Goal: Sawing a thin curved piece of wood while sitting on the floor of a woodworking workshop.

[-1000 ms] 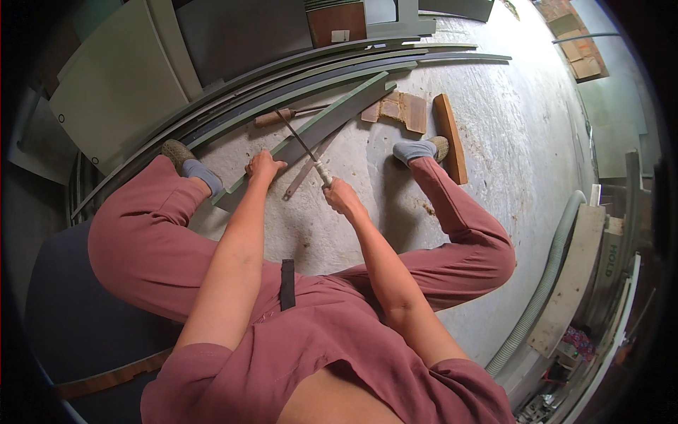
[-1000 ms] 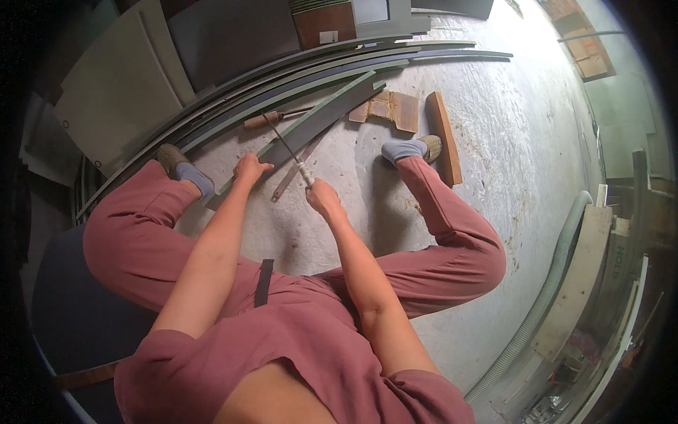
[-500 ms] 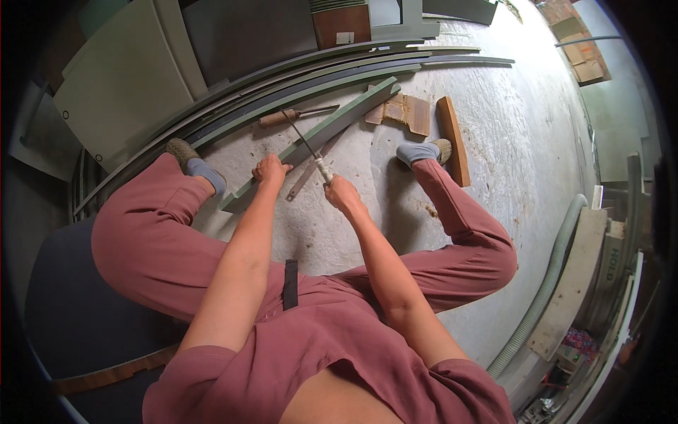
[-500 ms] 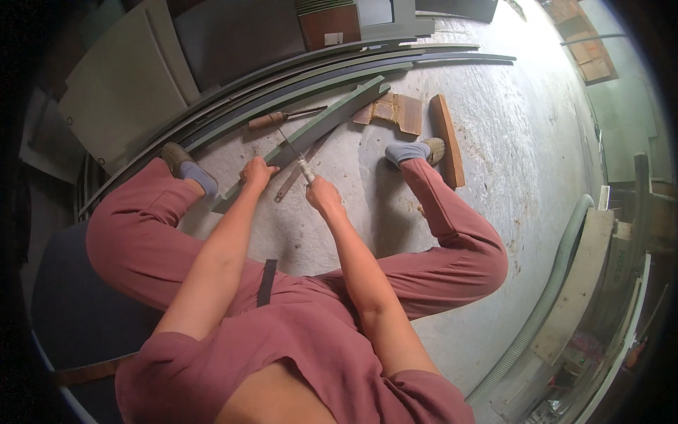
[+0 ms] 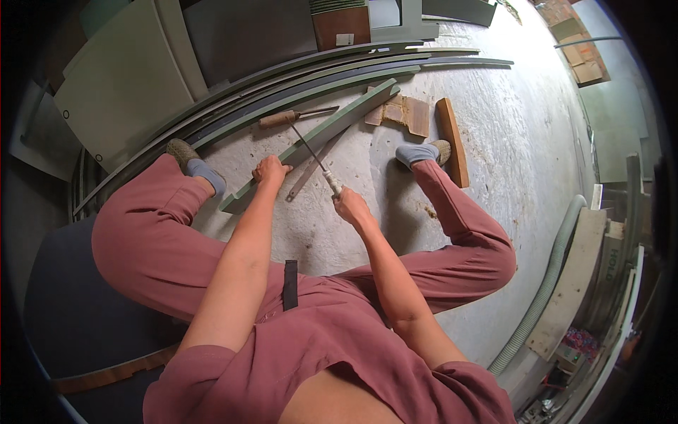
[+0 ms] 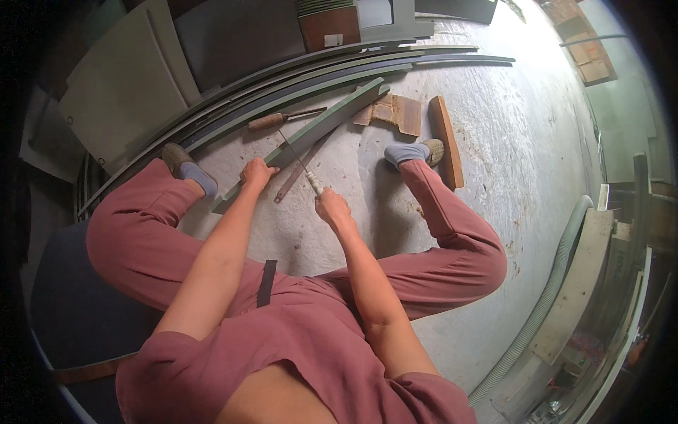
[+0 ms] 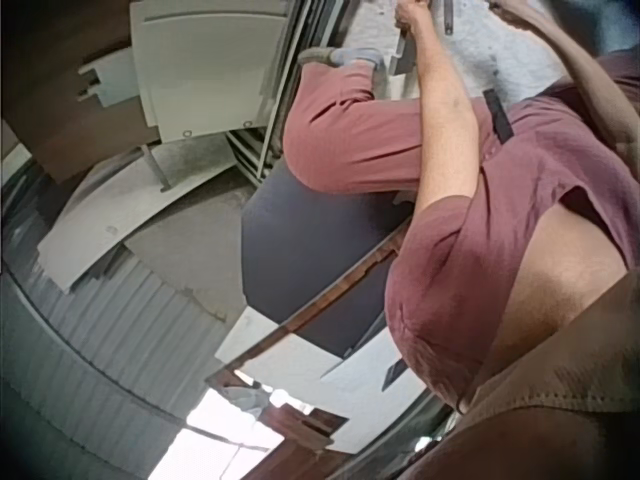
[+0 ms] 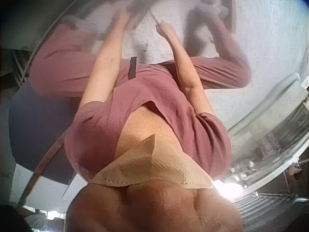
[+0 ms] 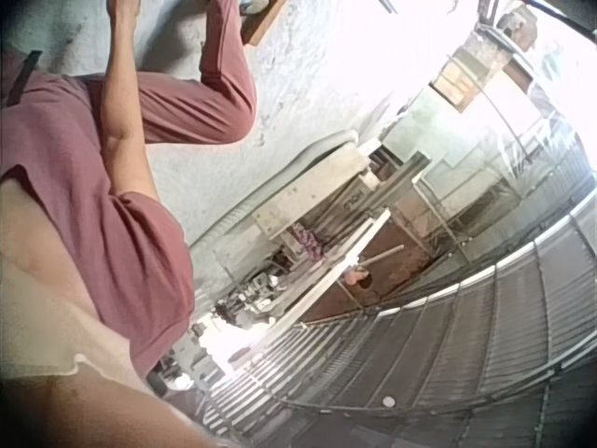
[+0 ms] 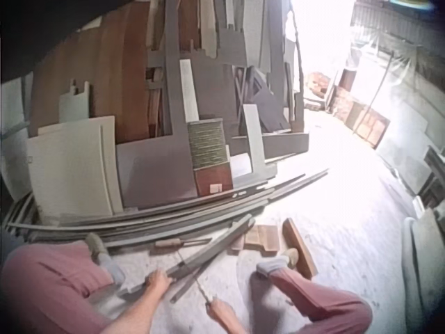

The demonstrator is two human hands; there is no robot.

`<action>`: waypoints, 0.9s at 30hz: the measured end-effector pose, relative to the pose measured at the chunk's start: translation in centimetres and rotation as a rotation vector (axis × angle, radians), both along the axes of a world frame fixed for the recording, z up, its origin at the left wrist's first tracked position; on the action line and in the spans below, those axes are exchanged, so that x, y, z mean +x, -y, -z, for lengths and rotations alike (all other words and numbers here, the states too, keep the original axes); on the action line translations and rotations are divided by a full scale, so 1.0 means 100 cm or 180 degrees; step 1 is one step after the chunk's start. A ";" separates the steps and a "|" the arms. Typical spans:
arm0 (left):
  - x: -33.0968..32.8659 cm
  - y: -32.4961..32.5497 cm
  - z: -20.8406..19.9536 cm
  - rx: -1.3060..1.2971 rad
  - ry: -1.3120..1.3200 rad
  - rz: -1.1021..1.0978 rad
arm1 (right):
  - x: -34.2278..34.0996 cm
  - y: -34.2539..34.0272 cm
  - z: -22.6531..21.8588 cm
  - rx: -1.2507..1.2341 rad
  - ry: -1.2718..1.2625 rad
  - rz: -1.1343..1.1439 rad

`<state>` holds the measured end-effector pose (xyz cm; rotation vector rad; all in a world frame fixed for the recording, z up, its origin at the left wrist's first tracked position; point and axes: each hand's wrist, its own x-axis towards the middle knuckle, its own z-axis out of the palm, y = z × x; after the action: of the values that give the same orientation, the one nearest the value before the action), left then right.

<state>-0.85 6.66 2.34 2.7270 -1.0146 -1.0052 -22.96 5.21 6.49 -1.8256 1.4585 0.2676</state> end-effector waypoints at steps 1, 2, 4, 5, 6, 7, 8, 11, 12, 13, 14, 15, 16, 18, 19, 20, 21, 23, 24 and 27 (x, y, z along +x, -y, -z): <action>0.000 0.000 -0.001 -0.0005 0.0002 0.0017 | -0.004 0.000 -0.001 0.0025 -0.0010 -0.0066; 0.000 0.000 -0.001 -0.0011 0.0001 0.0027 | -0.006 0.000 -0.002 0.0052 -0.0019 -0.0134; 0.000 0.001 -0.002 0.0034 -0.0039 0.0014 | -0.008 0.000 -0.002 0.0041 -0.0031 -0.0111; 0.000 0.001 -0.001 0.0029 -0.0039 0.0019 | -0.008 0.000 -0.003 0.0035 -0.0041 -0.0098; 0.000 0.001 0.001 0.0004 0.0016 0.0016 | -0.008 0.000 -0.002 0.0031 -0.0041 -0.0096; -0.001 0.001 0.001 -0.0020 0.0068 0.0014 | -0.007 0.000 -0.001 0.0011 -0.0024 -0.0075; -0.001 0.001 0.001 -0.0023 0.0064 0.0016 | -0.006 0.000 0.000 -0.0007 -0.0006 -0.0058; 0.001 0.001 0.001 -0.0004 0.0000 0.0027 | 0.001 0.000 0.001 -0.0031 0.0018 -0.0028; 0.001 0.001 0.001 0.0025 0.0023 0.0007 | 0.005 0.001 0.001 -0.0029 0.0018 -0.0037; 0.000 0.002 0.001 0.0049 0.0045 -0.0002 | 0.008 0.003 0.004 -0.0077 0.0051 -0.0045; -0.001 0.002 0.000 0.0047 0.0043 -0.0001 | 0.010 0.005 0.007 -0.0126 0.0084 -0.0054; -0.001 0.003 -0.001 0.0045 0.0026 -0.0001 | 0.014 0.007 0.010 -0.0127 0.0083 -0.0052; -0.001 0.003 -0.002 0.0047 0.0010 -0.0004 | 0.019 0.010 0.012 -0.0133 0.0088 -0.0054; -0.001 0.003 -0.003 0.0039 -0.0001 0.0002 | 0.025 0.014 0.013 -0.0137 0.0092 -0.0053; 0.000 0.003 -0.003 0.0036 -0.0009 -0.0005 | 0.028 0.016 0.013 -0.0086 0.0070 -0.0069; 0.000 0.002 -0.003 0.0041 -0.0007 -0.0013 | 0.030 0.016 0.012 -0.0036 0.0047 -0.0082; 0.001 0.001 -0.002 -0.0006 -0.0020 -0.0009 | 0.031 0.016 0.011 -0.0030 0.0048 -0.0088; 0.001 0.000 -0.003 -0.0048 -0.0032 -0.0016 | 0.029 0.014 0.012 -0.0070 0.0049 0.0004; 0.001 0.001 -0.004 -0.0041 -0.0006 -0.0009 | 0.026 0.012 0.012 -0.0063 0.0050 -0.0003; 0.000 0.001 -0.006 -0.0021 0.0044 -0.0013 | 0.016 0.009 0.016 -0.0034 -0.0034 -0.0012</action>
<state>-0.85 6.57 2.98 2.7333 -1.0122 -0.9821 -21.38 4.35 4.93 -1.8382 1.4667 0.2720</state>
